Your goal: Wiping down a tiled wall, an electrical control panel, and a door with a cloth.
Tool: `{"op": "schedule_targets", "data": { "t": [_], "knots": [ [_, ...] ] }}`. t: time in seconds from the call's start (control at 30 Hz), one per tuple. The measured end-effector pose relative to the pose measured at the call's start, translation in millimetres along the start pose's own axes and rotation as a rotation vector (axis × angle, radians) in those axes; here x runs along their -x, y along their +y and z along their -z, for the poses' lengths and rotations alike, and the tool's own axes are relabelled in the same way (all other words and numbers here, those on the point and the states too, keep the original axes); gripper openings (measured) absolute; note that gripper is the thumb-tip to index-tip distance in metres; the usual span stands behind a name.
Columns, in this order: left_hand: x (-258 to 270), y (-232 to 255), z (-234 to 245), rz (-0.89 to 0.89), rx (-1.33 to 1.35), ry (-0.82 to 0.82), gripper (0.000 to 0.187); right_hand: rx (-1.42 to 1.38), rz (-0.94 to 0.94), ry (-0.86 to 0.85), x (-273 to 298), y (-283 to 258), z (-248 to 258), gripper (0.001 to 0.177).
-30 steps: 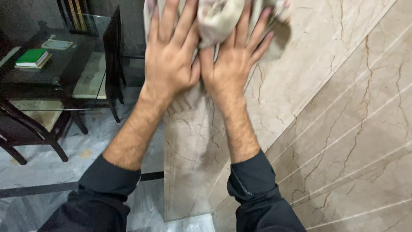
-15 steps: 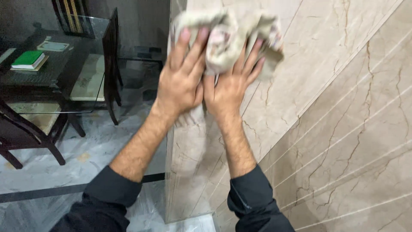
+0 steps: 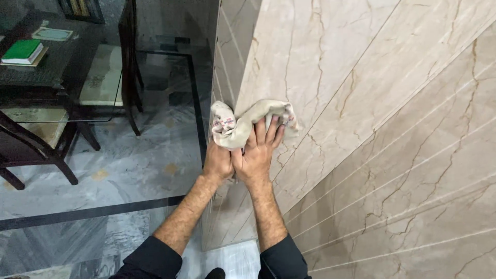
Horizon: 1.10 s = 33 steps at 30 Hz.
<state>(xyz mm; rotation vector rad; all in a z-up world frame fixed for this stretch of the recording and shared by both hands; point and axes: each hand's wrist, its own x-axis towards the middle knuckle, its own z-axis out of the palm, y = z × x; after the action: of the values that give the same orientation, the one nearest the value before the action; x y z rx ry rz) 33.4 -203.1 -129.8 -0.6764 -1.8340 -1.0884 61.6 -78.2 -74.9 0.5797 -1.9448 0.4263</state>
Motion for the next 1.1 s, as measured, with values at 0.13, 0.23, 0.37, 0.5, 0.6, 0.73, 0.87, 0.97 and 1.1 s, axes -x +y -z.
{"op": "schedule_targets", "data": {
  "t": [0.13, 0.23, 0.37, 0.5, 0.6, 0.73, 0.87, 0.97, 1.1],
  "knots": [
    [-0.4, 2.0, 6.6, 0.079, 0.151, -0.074, 0.046, -0.009, -0.068, 0.001, 4.7, -9.1, -3.2, 0.071],
    [-10.0, 10.6, 16.4, 0.102, 0.168, -0.111, 0.044, 0.008, -0.091, 0.011, 4.6, -13.3, -4.9, 0.074],
    [-14.2, 10.3, 25.0, 0.062, 0.185, -0.133, 0.046, 0.042, -0.12, 0.018, 4.8, -21.0, -7.1, 0.077],
    [-7.8, -1.4, 19.6, 0.029, 0.192, -0.139, 0.052, 0.055, -0.139, 0.044, 6.0, -25.9, -9.4, 0.076],
    [-4.7, -6.2, 14.3, 0.009, 0.308, -0.128, 0.054, 0.071, -0.164, 0.044, 3.3, -31.6, -5.2, 0.071],
    [-7.7, -5.1, 11.7, -0.001, 0.338, -0.12, 0.054, 0.071, -0.206, 0.009, -0.3, -32.8, 0.0, 0.065],
    [-12.7, -10.5, 9.4, -0.007, 0.358, -0.127, 0.054, 0.093, -0.123, 0.035, -2.2, -21.9, -1.4, 0.067],
    [-28.2, -14.9, 14.9, -0.056, 0.328, -0.148, 0.057, 0.112, -0.086, 0.027, -16.2, -17.2, -0.9, 0.074],
    [-64.4, -18.1, 25.4, -0.124, 0.357, -0.155, 0.061, 0.067, 0.003, 0.079, -44.7, -7.0, 1.0, 0.077]
  ]
}}
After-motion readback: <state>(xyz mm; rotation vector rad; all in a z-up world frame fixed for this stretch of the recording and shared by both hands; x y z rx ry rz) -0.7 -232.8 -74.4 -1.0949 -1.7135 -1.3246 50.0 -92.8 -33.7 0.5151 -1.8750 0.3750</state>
